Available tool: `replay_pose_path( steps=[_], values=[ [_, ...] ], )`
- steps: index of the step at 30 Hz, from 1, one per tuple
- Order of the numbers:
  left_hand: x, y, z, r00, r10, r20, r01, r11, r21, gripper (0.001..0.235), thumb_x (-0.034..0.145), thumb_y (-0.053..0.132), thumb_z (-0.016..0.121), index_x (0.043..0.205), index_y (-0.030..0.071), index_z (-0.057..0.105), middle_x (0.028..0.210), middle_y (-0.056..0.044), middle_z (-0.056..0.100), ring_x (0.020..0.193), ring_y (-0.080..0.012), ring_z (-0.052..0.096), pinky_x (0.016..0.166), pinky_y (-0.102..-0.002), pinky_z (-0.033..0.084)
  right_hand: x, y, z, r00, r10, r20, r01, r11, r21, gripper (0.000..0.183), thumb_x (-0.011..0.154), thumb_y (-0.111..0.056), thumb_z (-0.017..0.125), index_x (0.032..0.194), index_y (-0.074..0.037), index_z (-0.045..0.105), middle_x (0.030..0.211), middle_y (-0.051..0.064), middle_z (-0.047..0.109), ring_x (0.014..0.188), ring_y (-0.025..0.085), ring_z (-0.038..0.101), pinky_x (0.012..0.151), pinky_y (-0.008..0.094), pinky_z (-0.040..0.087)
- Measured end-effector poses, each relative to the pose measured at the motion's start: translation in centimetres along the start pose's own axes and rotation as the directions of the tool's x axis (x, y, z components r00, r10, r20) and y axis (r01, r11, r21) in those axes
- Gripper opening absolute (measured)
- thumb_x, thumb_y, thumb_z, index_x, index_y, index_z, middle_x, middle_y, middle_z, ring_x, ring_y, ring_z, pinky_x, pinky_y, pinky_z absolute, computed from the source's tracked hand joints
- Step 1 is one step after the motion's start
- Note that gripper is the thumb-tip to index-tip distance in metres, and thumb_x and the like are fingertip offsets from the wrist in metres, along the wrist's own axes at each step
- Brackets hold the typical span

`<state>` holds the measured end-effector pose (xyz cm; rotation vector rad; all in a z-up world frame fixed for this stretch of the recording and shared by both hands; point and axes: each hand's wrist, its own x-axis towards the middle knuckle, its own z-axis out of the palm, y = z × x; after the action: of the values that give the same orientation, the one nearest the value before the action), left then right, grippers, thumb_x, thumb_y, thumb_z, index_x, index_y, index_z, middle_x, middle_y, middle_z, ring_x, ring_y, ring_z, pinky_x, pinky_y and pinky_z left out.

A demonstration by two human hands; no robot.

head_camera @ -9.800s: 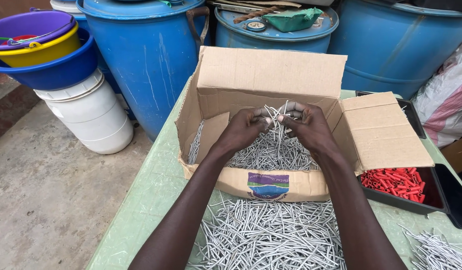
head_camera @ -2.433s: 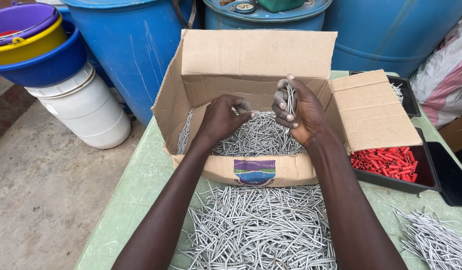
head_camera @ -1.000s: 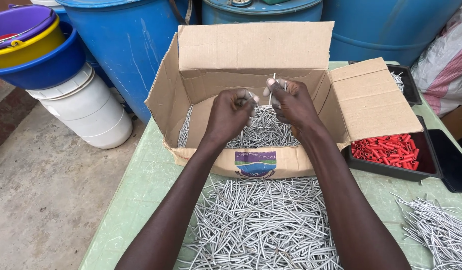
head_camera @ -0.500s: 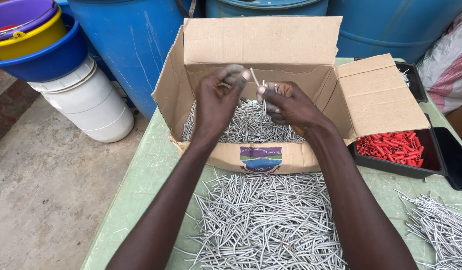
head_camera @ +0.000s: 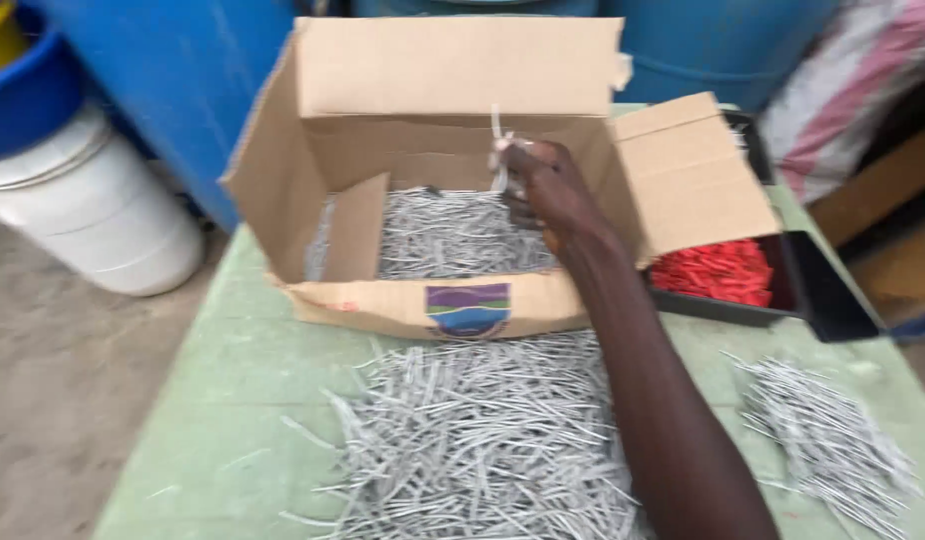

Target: Sorting and transferring metal pins from a pile on a table into a cardboard box.

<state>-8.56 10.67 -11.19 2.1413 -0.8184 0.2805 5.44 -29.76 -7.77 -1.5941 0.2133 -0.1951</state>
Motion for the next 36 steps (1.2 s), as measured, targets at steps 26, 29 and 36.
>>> replay_pose_path(
  steps=[26,29,36],
  values=[
    [29.0,-4.8,22.9,0.970,0.022,0.241,-0.069,0.980,0.189,0.018,0.076,0.008,0.070,0.083,0.021,0.080,0.081,-0.004,0.071,0.081,-0.0350,0.072,0.076,-0.050,0.057,3.6,3.7,-2.8,0.991,-0.081,0.111,0.010,0.845,0.534,0.020,0.087,-0.012,0.054,0.106,-0.004,0.057,0.065,0.003,0.047,0.035,0.002,0.035,0.029,0.011,0.027],
    [28.9,-3.4,21.4,0.947,-0.081,0.311,-0.009,0.960,0.279,0.015,0.074,0.011,0.074,0.088,0.016,0.078,0.090,-0.010,0.071,0.093,-0.0376,0.071,0.084,-0.052,0.056,3.9,4.0,-2.9,0.990,-0.087,0.115,0.011,0.837,0.547,0.020,0.088,-0.012,0.054,0.106,-0.004,0.057,0.063,0.003,0.045,0.035,0.002,0.035,0.028,0.012,0.028],
    [30.1,-4.0,22.1,0.962,-0.081,0.259,-0.019,0.933,0.360,0.027,0.066,0.009,0.072,0.092,0.010,0.076,0.082,-0.012,0.070,0.088,-0.0386,0.072,0.079,-0.052,0.056,3.6,3.6,-2.4,0.992,-0.068,0.111,0.002,0.861,0.508,0.014,0.088,-0.016,0.054,0.099,-0.008,0.057,0.060,0.001,0.043,0.035,0.003,0.034,0.028,0.013,0.027]
  ],
)
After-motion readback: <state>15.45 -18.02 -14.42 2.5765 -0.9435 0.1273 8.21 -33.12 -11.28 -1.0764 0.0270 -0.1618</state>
